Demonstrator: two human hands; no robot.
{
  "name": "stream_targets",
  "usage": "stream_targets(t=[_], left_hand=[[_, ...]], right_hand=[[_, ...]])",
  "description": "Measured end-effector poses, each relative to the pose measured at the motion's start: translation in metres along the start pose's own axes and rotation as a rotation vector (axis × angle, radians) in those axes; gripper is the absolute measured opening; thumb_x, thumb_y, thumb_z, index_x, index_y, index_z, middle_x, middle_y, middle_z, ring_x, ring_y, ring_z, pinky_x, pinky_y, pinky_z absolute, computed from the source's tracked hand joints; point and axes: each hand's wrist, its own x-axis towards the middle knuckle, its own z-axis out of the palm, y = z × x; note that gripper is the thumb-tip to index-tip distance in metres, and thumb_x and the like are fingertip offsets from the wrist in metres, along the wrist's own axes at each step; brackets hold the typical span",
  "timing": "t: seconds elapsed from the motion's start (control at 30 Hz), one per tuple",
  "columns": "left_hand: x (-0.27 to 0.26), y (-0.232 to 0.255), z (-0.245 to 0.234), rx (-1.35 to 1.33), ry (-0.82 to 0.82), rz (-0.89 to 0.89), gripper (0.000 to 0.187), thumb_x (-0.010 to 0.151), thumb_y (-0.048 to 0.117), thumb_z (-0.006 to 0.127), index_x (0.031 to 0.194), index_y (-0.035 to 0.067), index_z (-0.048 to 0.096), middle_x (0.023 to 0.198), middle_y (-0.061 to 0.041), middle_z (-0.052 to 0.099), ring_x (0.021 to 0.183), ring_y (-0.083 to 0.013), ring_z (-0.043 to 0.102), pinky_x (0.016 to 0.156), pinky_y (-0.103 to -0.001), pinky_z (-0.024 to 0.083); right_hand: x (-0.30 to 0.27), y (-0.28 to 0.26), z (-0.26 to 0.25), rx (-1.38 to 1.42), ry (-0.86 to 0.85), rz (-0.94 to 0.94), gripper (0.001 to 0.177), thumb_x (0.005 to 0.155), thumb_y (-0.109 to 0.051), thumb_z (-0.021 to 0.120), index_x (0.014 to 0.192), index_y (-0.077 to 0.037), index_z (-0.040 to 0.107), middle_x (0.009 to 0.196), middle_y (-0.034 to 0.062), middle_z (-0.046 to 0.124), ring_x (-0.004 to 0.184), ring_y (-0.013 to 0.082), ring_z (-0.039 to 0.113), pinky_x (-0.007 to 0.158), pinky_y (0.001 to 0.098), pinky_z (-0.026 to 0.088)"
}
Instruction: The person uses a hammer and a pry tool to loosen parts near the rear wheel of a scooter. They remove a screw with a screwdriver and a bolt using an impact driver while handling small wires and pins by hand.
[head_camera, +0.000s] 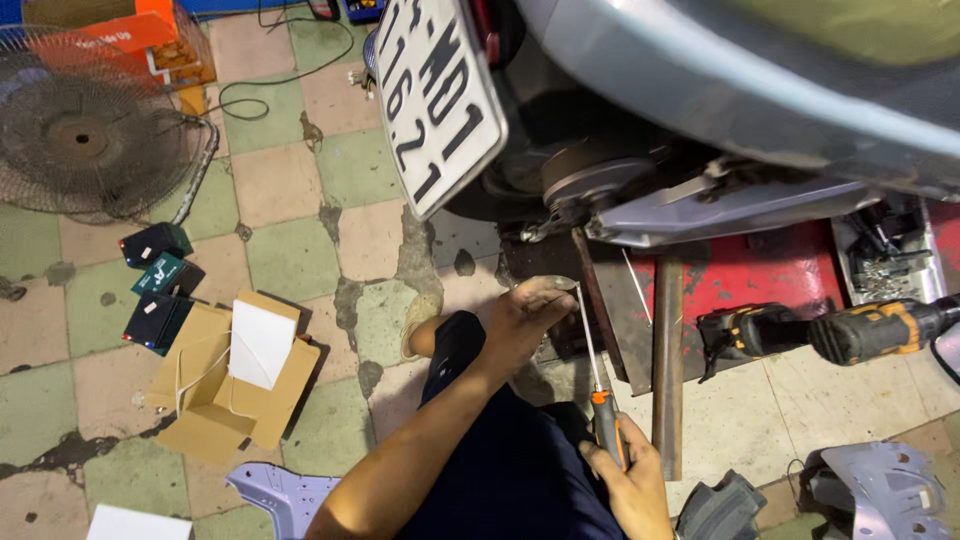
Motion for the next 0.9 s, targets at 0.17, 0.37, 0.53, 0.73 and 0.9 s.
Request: stream_targets(t=[0.17,0.37,0.53,0.73,0.9], left_hand=[[-0.02,-0.012,-0.007,-0.006,0.078,-0.093,0.031,0.094,0.016,0.074,0.122,0.004,0.068,0.083,-0.003,0.07,0.07,-0.009,0.063,0.06,-0.027,0.05],[-0.041,-0.043,-0.029,-0.367,0.175,-0.186,0.02,0.09,0.011,0.076,0.107,0.001,0.072,0.088,-0.003,0.072,0.073,-0.0126,0.067,0.057,-0.028,0.048],[-0.057,-0.058,-0.049,-0.379,0.231,-0.274,0.022,0.094,0.02,0.075,0.105,0.001,0.074,0.087,-0.004,0.071,0.077,-0.0126,0.066,0.062,-0.028,0.048],[-0.057,-0.066,-0.051,-0.281,0.322,-0.316,0.021,0.088,0.02,0.076,0.098,0.002,0.074,0.083,-0.005,0.072,0.075,-0.0161,0.066,0.062,-0.031,0.048],[-0.025,-0.035,-0.01,0.359,0.413,0.115,0.028,0.093,0.029,0.079,0.093,0.001,0.075,0.087,-0.006,0.072,0.08,-0.0142,0.068,0.072,-0.028,0.053]], right_hand=[[-0.004,0.051,-0.002,0.185,-0.111,0.006,0.028,0.079,0.002,0.068,0.107,0.001,0.068,0.063,-0.0001,0.056,0.055,0.0086,0.052,0.059,0.0247,0.047],[-0.017,0.071,0.007,0.101,-0.153,0.105,0.026,0.079,-0.001,0.077,0.103,0.001,0.069,0.061,-0.0013,0.051,0.053,0.0089,0.046,0.051,0.0256,0.036],[-0.024,0.062,0.02,-0.012,-0.16,0.179,0.022,0.081,-0.008,0.08,0.1,-0.002,0.071,0.063,-0.0026,0.054,0.056,0.0077,0.045,0.052,0.0247,0.034],[-0.03,0.05,0.025,-0.037,-0.154,0.123,0.022,0.082,-0.011,0.078,0.101,-0.003,0.071,0.064,-0.0018,0.055,0.058,0.0081,0.049,0.054,0.0245,0.038],[-0.034,0.053,0.026,0.091,-0.045,0.101,0.018,0.084,-0.008,0.074,0.1,0.0,0.07,0.064,0.0012,0.056,0.057,0.0107,0.048,0.053,0.0264,0.037]])
